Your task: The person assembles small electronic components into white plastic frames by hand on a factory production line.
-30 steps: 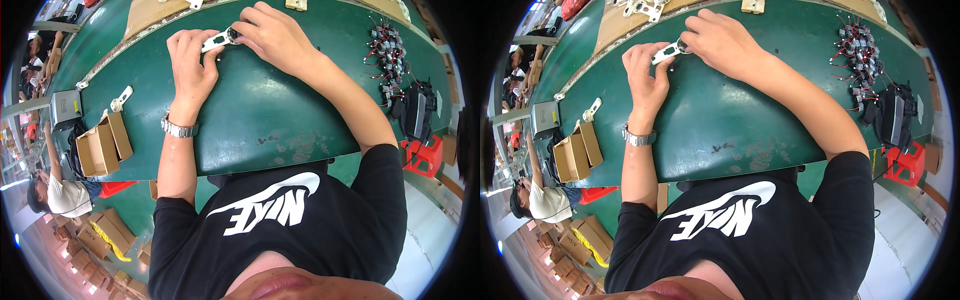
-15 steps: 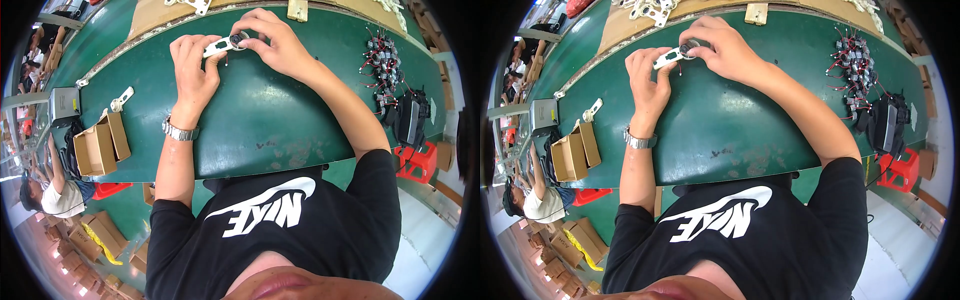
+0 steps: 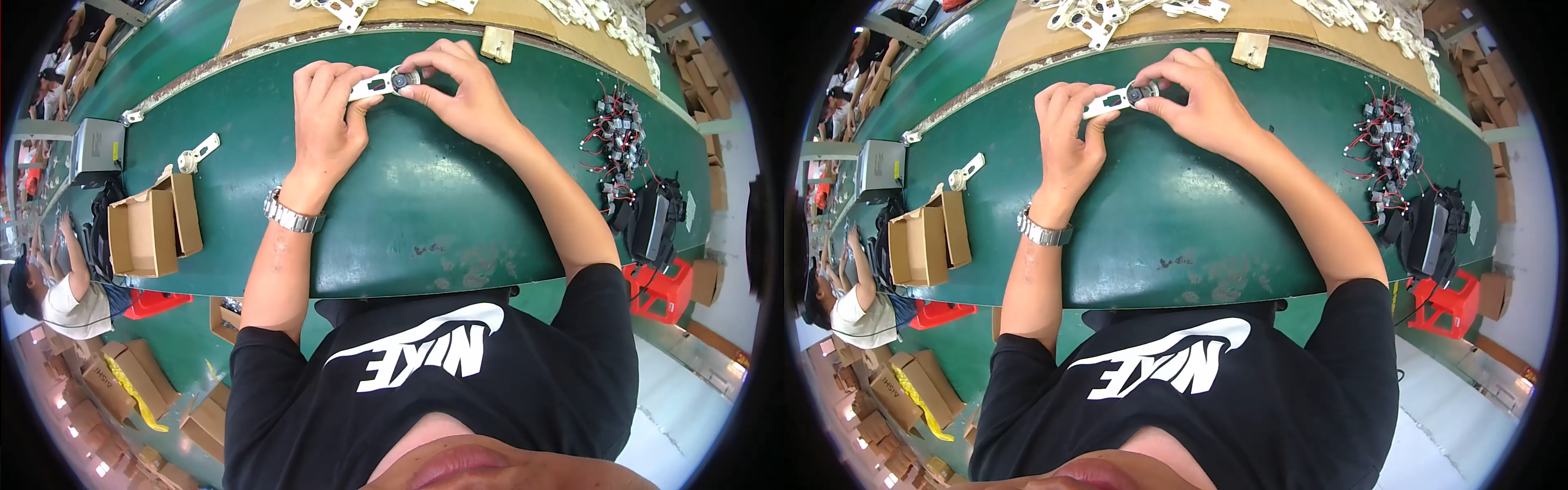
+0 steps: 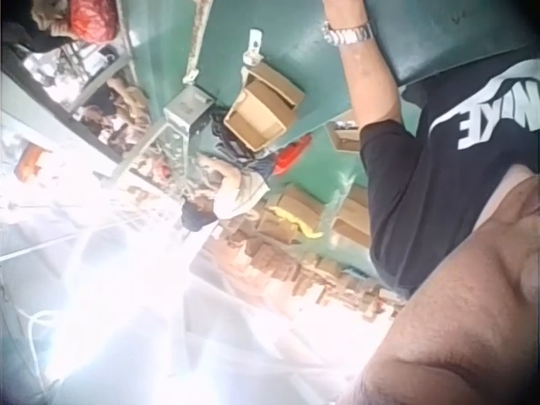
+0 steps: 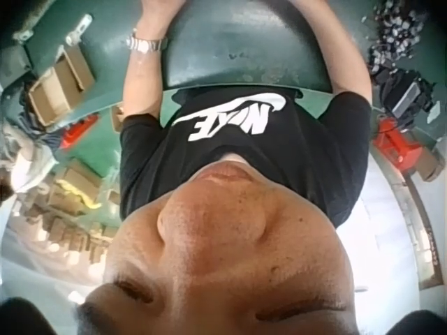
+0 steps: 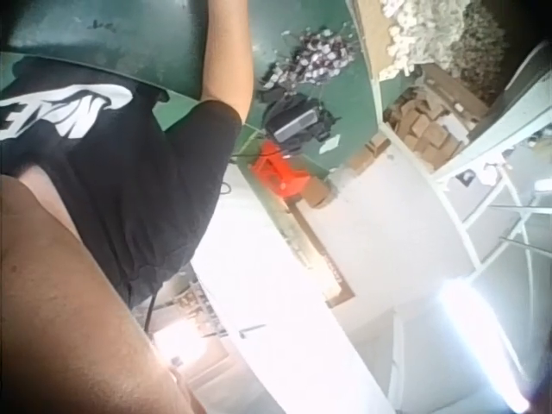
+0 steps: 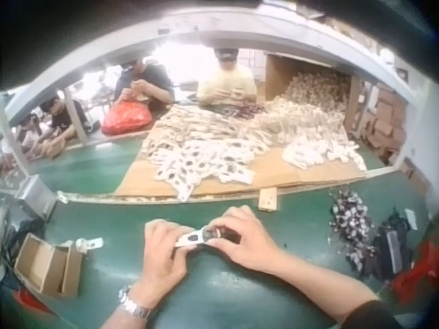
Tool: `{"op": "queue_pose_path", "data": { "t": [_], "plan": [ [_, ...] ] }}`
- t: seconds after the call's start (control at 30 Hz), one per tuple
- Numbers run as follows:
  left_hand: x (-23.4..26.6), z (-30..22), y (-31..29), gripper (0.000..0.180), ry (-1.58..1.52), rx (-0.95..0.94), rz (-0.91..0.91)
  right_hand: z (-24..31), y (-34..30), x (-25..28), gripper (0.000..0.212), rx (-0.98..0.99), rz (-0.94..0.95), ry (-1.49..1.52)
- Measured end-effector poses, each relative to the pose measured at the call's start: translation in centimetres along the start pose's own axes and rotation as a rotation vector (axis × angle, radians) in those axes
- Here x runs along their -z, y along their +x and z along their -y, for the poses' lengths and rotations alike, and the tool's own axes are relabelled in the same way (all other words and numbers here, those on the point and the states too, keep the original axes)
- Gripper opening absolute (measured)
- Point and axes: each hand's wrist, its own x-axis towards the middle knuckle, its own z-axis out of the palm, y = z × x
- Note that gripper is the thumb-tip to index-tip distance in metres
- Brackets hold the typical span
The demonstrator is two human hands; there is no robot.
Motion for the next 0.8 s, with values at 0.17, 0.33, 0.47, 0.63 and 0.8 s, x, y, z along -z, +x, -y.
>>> {"op": "queue_pose_path", "data": {
  "t": [0.17,0.33,0.47,0.63,0.8],
  "plan": [
    [0.0,-0.1,0.0,0.029,0.010,-0.024,-0.001,2.3,0.4,1.0,0.024,0.107,0.061,-0.153],
    [-0.1,0.2,0.0,0.029,-0.001,-0.050,-0.033,2.8,0.4,1.2,0.021,0.031,0.076,-0.034],
    [-0.1,0.4,-0.1,0.028,-0.022,-0.067,-0.036,2.5,0.3,1.1,0.019,-0.060,0.071,-0.008],
    [-0.3,0.3,-0.2,0.030,-0.043,-0.076,-0.019,0.0,0.0,0.2,0.017,0.050,0.012,0.011],
    [-0.1,0.2,-0.2,0.031,-0.039,-0.082,-0.024,0.6,0.3,0.7,0.025,-0.268,0.123,0.183]
  ]
}}
